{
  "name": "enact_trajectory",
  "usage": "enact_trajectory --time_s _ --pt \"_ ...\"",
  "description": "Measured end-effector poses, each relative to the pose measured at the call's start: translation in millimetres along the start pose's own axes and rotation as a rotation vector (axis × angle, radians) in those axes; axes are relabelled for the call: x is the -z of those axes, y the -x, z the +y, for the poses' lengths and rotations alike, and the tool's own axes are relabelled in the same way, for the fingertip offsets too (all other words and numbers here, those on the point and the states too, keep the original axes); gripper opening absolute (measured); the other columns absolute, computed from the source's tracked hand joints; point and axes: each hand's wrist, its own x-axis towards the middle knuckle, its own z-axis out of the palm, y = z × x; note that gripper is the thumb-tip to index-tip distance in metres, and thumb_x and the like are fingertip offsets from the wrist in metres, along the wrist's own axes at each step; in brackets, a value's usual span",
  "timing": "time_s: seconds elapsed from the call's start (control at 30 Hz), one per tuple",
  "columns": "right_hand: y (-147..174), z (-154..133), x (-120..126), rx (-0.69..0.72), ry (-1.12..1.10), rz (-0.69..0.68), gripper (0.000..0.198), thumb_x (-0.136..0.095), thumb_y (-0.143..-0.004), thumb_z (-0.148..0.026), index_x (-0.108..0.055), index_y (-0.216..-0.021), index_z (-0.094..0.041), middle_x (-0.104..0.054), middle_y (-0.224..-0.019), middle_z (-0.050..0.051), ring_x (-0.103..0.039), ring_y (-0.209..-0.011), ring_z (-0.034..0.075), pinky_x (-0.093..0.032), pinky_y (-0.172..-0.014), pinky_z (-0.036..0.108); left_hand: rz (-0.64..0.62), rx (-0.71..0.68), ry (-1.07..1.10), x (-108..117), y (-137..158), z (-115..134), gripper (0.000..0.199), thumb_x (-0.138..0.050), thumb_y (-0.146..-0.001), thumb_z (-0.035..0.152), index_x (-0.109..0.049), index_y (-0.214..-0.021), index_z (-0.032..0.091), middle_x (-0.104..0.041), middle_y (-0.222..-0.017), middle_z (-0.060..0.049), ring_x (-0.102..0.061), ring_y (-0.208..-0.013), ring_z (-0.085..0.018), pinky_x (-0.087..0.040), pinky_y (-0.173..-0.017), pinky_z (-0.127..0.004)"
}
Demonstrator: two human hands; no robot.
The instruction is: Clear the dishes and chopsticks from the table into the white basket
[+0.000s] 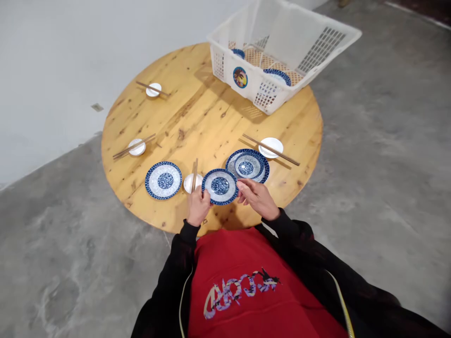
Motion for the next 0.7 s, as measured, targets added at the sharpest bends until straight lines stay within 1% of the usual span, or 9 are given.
enact_trajectory --time_s 0.1,0.2,0.27,0.37,0.4,0.47,0.57,0.7 --pt "6 13 9 0.035 0.133 0.014 0.04 -0.051 -0.09 -0.061 -0.051 -0.078 -0.023 -0.055 -0.059 -0.001 -0.066 -0.051 0.019 -0.045 -0.046 0.026 -0.057 -0.036 -0.057 -18 10 10 0.022 -0.046 -0.095 0.029 -0.05 -0.074 0.023 -0.059 -0.058 -0.001 -0.066 -0.06 -0.019 -0.042 -0.054 -0.025" --pt "12 28 16 0.029 0.253 0.05 0.037 -0.05 -0.089 -0.054 -0.041 -0.068 -0.025 -0.05 -0.053 -0.002 -0.065 -0.049 0.021 -0.04 -0.043 0.026 -0.083 -0.062 -0.072 -25 17 17 0.023 -0.047 -0.096 0.028 -0.051 -0.074 0.023 -0.058 -0.057 -0.001 -0.064 -0.058 -0.019 -0.04 -0.055 -0.026" --pt "11 35 22 0.022 0.275 0.084 0.035 -0.049 -0.088 -0.051 -0.042 -0.066 -0.025 -0.05 -0.052 -0.001 -0.065 -0.048 0.021 -0.041 -0.044 0.027 -0.118 -0.081 0.023 -27 19 19 0.024 -0.047 -0.097 0.033 -0.055 -0.078 0.022 -0.06 -0.06 -0.001 -0.065 -0.058 -0.018 -0.043 -0.056 -0.026" --pt "0 38 37 0.018 0.268 0.159 0.032 -0.049 -0.088 -0.046 -0.044 -0.064 -0.025 -0.054 -0.051 0.001 -0.064 -0.048 0.021 -0.047 -0.047 0.028 -0.162 -0.092 0.252 -27 22 16 0.029 -0.044 -0.101 0.042 -0.063 -0.097 0.02 -0.068 -0.072 -0.002 -0.069 -0.063 -0.017 -0.05 -0.061 -0.026" --pt "-6 38 44 0.004 0.267 0.194 0.03 -0.048 -0.089 -0.043 -0.045 -0.065 -0.025 -0.056 -0.051 0.002 -0.063 -0.048 0.021 -0.048 -0.048 0.029 -0.142 -0.081 0.304 -26 23 13 0.031 -0.043 -0.101 0.044 -0.064 -0.103 0.02 -0.07 -0.076 -0.003 -0.07 -0.065 -0.016 -0.052 -0.063 -0.026" --pt "-23 38 57 -0.058 0.259 0.271 0.025 -0.048 -0.088 -0.036 -0.05 -0.067 -0.024 -0.059 -0.051 0.003 -0.064 -0.049 0.022 -0.051 -0.049 0.03 -0.049 -0.034 0.348 -19 26 3 0.035 -0.044 -0.1 0.045 -0.065 -0.108 0.018 -0.072 -0.081 -0.005 -0.071 -0.068 -0.017 -0.054 -0.065 -0.027" --pt "-47 40 74 -0.151 0.271 0.362 0.019 -0.049 -0.086 -0.027 -0.057 -0.07 -0.021 -0.061 -0.05 0.005 -0.065 -0.049 0.023 -0.053 -0.05 0.031 0.113 0.077 0.367 -4 35 -17 0.035 -0.049 -0.096 0.047 -0.066 -0.105 0.017 -0.072 -0.079 -0.005 -0.07 -0.066 -0.017 -0.055 -0.065 -0.027" --pt "-68 47 85 -0.206 0.36 0.348 0.018 -0.05 -0.084 -0.021 -0.06 -0.069 -0.02 -0.061 -0.048 0.004 -0.064 -0.047 0.022 -0.053 -0.05 0.029 0.304 0.208 0.367 17 55 -49 0.035 -0.054 -0.091 0.048 -0.067 -0.1 0.017 -0.073 -0.077 -0.004 -0.07 -0.064 -0.017 -0.056 -0.064 -0.029"
